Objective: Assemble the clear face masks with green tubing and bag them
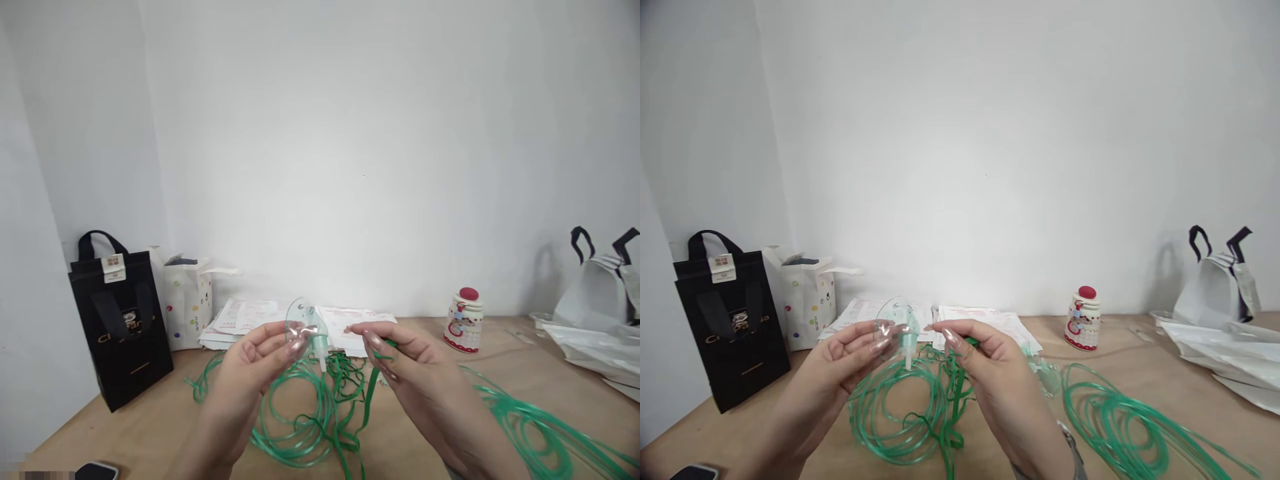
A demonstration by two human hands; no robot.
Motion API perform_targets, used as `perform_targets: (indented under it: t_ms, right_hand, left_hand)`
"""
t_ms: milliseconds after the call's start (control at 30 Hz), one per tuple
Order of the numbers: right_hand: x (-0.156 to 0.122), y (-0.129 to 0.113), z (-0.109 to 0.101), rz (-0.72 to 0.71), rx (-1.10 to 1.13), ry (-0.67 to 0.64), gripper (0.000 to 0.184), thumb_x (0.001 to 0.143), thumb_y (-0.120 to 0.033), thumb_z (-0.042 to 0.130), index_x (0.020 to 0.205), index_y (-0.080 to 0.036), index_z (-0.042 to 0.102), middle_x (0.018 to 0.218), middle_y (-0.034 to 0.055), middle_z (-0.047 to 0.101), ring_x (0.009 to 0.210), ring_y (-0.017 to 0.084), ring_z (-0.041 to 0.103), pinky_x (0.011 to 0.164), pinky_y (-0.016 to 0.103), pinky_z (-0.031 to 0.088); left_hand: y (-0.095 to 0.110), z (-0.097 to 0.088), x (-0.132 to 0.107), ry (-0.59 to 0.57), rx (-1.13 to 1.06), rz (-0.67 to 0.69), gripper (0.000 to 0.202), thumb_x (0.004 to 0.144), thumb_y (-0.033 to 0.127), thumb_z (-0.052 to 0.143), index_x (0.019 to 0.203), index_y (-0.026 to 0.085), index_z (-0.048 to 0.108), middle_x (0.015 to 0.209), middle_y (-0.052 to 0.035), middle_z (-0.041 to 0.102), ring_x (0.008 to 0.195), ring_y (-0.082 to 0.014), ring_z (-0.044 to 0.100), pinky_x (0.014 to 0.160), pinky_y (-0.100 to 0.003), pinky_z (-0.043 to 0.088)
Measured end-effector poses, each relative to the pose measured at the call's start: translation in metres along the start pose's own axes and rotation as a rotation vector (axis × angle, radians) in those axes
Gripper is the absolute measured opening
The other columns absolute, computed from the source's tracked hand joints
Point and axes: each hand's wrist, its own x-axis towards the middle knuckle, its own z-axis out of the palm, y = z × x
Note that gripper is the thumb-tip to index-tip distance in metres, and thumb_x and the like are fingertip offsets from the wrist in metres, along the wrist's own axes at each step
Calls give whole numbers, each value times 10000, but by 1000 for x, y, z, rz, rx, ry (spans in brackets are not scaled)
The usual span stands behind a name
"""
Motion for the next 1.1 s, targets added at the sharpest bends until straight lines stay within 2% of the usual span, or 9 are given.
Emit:
perform_targets:
  t_ms: [100,200,367,467,667,833,1000,1100]
  right_hand:
    - [-1,12,8,-152,-130,141,202,736,-301,637,920,-217,650,747,6,587,721,146,542,608,233,454]
    - [-6,23,18,-309,-240,268,207,786,-274,590,988,-237,563,735,-11,543,692,134,539,577,216,455]
    - [-17,36,34,-486,-312,362,133,820,-186,532,935,-250,516,831,12,568,759,149,573,643,264,487]
    - [-19,40,37,-574,-350,402,169,821,-136,514,938,-258,518,851,11,564,763,150,567,652,278,479]
    - [-19,39,34,-697,-464,422,270,805,-69,506,990,-265,512,886,16,550,814,163,550,699,304,468]
    - [-20,39,35,-801,-519,355,335,799,-22,483,1027,-267,489,879,13,547,822,164,542,684,294,467]
    - [-19,39,36,-716,-510,285,225,838,-75,451,975,-248,496,846,25,534,778,166,536,650,297,475]
    - [-18,33,31,-642,-499,183,165,861,-109,434,943,-234,505,850,32,526,783,160,531,651,283,476]
  left_hand:
    - [-4,7,-6,-2,110,16,288,628,200,748,901,139,679,876,-86,751,887,-216,668,826,-282,498]
    - [-10,14,-12,-49,118,-7,266,603,194,759,860,162,697,809,-64,761,842,-221,683,777,-285,527]
    - [-17,20,-16,-91,113,-47,267,589,192,765,852,187,715,807,-53,761,835,-222,685,769,-287,533]
    - [-20,23,-18,-123,88,-48,251,573,201,776,818,194,724,804,-49,761,809,-211,689,755,-275,534]
    - [-18,32,-27,-62,54,-22,219,504,242,804,697,180,722,699,-52,755,714,-217,694,666,-278,543]
    - [-19,32,-26,-37,117,-18,221,540,341,776,658,163,722,631,-55,738,684,-223,682,668,-301,540]
    - [-21,28,-22,-32,118,33,160,580,309,761,625,161,722,613,-34,721,644,-187,658,647,-272,535]
    - [-20,25,-21,-47,128,17,143,607,296,747,650,162,723,643,-30,723,653,-168,651,638,-241,529]
